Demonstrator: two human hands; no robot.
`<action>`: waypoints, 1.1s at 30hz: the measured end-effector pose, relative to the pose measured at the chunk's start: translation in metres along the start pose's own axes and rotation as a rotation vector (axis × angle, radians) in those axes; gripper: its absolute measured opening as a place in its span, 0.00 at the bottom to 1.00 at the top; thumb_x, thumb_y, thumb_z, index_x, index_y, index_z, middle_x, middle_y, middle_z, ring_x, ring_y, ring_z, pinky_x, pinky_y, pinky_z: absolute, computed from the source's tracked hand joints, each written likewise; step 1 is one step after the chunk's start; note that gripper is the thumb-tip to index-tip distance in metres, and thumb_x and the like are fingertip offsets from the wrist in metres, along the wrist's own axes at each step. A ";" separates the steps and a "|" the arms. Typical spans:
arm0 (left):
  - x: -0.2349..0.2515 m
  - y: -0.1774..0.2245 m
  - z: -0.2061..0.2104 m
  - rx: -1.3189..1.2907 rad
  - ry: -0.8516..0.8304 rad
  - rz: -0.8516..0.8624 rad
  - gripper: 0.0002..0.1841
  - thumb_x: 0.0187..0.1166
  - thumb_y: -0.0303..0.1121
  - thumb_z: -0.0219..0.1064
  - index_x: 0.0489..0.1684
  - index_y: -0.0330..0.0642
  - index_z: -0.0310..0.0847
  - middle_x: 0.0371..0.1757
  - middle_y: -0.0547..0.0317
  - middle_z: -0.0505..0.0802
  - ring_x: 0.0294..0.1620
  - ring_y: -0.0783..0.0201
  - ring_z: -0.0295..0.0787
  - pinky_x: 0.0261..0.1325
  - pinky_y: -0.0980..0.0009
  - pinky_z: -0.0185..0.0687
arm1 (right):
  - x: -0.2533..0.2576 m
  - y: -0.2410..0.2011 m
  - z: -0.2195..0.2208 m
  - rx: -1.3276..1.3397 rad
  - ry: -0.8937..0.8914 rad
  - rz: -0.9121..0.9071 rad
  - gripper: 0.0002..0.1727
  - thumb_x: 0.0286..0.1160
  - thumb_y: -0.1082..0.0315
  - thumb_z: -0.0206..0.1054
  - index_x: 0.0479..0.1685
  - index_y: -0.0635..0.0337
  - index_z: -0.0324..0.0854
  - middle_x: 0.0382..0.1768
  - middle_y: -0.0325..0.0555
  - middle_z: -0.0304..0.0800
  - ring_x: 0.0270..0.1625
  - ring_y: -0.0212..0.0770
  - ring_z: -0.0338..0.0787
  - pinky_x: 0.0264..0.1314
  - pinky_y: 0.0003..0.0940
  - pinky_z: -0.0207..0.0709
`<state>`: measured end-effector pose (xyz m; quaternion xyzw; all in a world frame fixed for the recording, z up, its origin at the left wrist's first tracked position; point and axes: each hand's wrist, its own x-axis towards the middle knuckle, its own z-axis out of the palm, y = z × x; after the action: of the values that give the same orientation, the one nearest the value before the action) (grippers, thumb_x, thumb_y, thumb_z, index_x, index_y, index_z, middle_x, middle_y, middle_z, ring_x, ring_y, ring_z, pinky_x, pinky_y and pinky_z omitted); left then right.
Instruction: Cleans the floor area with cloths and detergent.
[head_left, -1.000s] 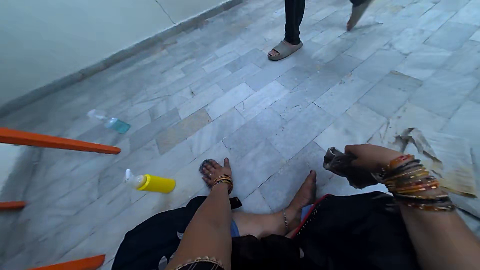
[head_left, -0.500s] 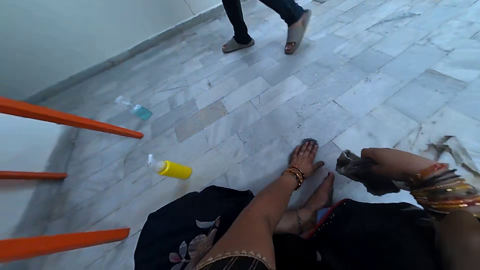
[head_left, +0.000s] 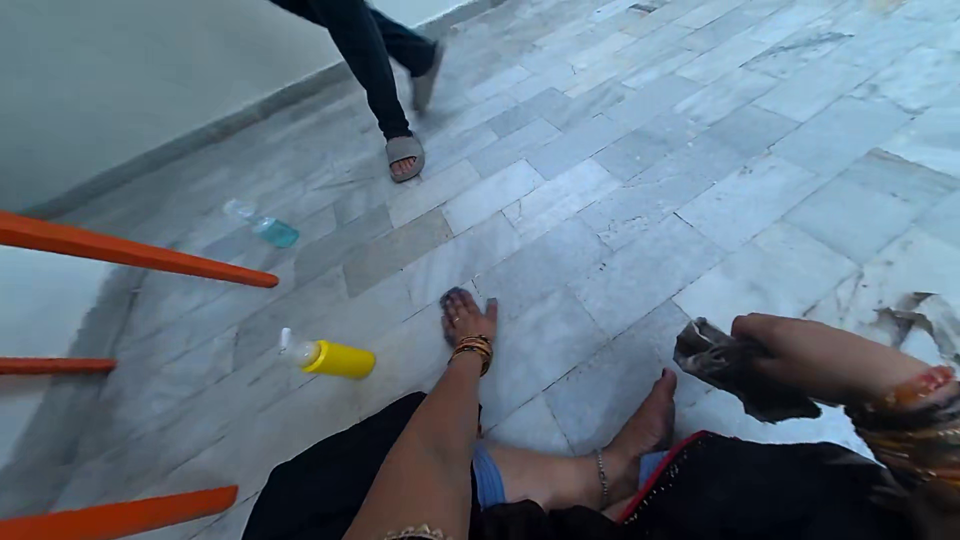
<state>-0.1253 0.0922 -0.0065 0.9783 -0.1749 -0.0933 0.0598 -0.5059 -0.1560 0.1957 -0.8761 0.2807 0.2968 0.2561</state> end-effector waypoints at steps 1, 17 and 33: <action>-0.010 0.026 0.010 0.006 -0.008 0.133 0.47 0.88 0.63 0.48 0.95 0.33 0.44 0.96 0.32 0.49 0.98 0.36 0.36 0.93 0.35 0.35 | 0.001 -0.002 0.000 -0.006 0.011 -0.020 0.12 0.82 0.65 0.66 0.59 0.59 0.83 0.56 0.55 0.87 0.61 0.56 0.87 0.64 0.59 0.77; -0.003 0.229 0.040 -0.042 -0.226 0.838 0.43 0.89 0.63 0.50 0.97 0.44 0.48 0.98 0.50 0.53 0.99 0.48 0.37 0.95 0.37 0.30 | 0.011 -0.003 0.012 -0.030 -0.067 -0.028 0.14 0.81 0.67 0.66 0.58 0.64 0.83 0.58 0.59 0.86 0.64 0.60 0.86 0.66 0.59 0.76; -0.056 0.078 -0.008 -0.081 -0.294 0.535 0.30 0.86 0.18 0.47 0.90 0.46 0.66 0.92 0.54 0.69 0.93 0.52 0.60 0.93 0.49 0.55 | 0.039 -0.029 0.022 0.227 0.237 -0.129 0.16 0.83 0.66 0.65 0.65 0.63 0.80 0.50 0.62 0.90 0.55 0.60 0.90 0.61 0.62 0.78</action>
<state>-0.2009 0.0401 0.0216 0.8705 -0.4291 -0.2215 0.0952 -0.4690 -0.1349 0.1625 -0.8866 0.2838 0.1409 0.3370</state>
